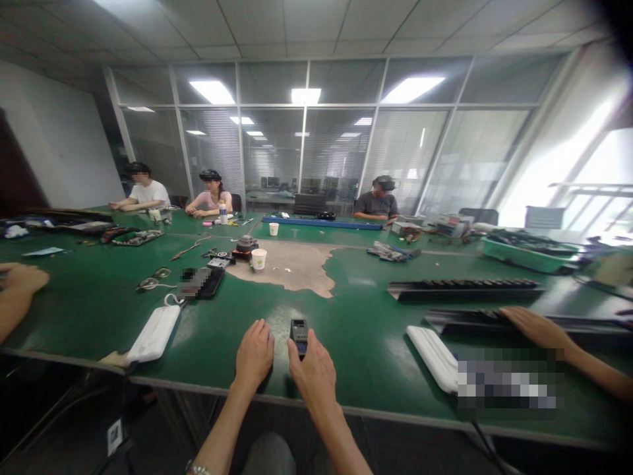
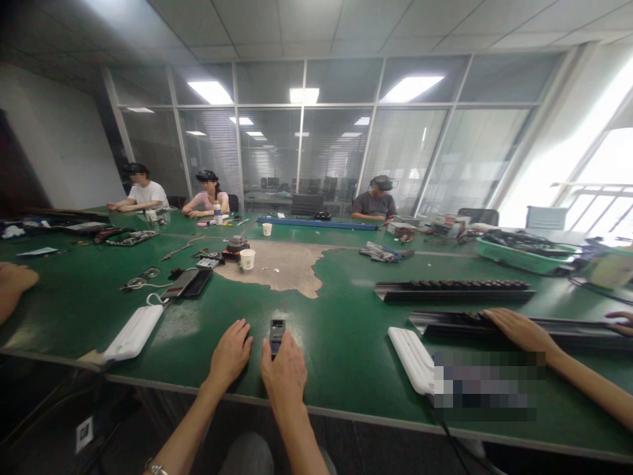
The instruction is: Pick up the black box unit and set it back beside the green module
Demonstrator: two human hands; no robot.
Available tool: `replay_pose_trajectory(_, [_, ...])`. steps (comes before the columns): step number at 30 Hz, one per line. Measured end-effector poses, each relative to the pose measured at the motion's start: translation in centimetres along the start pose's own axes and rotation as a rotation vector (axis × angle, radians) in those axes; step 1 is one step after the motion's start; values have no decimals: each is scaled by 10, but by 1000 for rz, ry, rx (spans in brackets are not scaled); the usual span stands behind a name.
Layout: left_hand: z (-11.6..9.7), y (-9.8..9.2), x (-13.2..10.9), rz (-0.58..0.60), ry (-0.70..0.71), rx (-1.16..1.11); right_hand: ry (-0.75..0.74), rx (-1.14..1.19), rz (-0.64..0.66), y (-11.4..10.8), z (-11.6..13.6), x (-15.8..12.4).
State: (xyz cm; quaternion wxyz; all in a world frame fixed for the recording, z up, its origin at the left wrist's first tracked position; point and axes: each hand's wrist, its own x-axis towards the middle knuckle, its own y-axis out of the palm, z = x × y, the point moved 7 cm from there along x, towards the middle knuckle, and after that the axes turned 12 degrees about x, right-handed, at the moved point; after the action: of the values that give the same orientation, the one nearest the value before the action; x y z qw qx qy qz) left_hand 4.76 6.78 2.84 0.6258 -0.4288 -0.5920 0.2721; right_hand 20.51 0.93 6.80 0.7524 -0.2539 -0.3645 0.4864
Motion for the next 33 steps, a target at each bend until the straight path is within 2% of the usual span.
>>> replay_pose_trajectory(18, [0, -1, 0, 1, 1, 17, 38, 9, 31, -4, 3, -1])
replay_pose_trajectory(21, [1, -1, 0, 5, -5, 11, 38, 51, 8, -15, 9, 3])
replay_pose_trajectory(26, [1, -2, 1, 30, -24, -3, -3, 152, -86, -50, 17, 13])
replay_pose_trajectory(29, [0, -3, 2, 48, -26, -8, -24, 190, -144, -64, 5, 19])
replay_pose_trajectory(33, [0, -1, 1, 47, -28, -12, 18, 153, -134, -59, -25, 20])
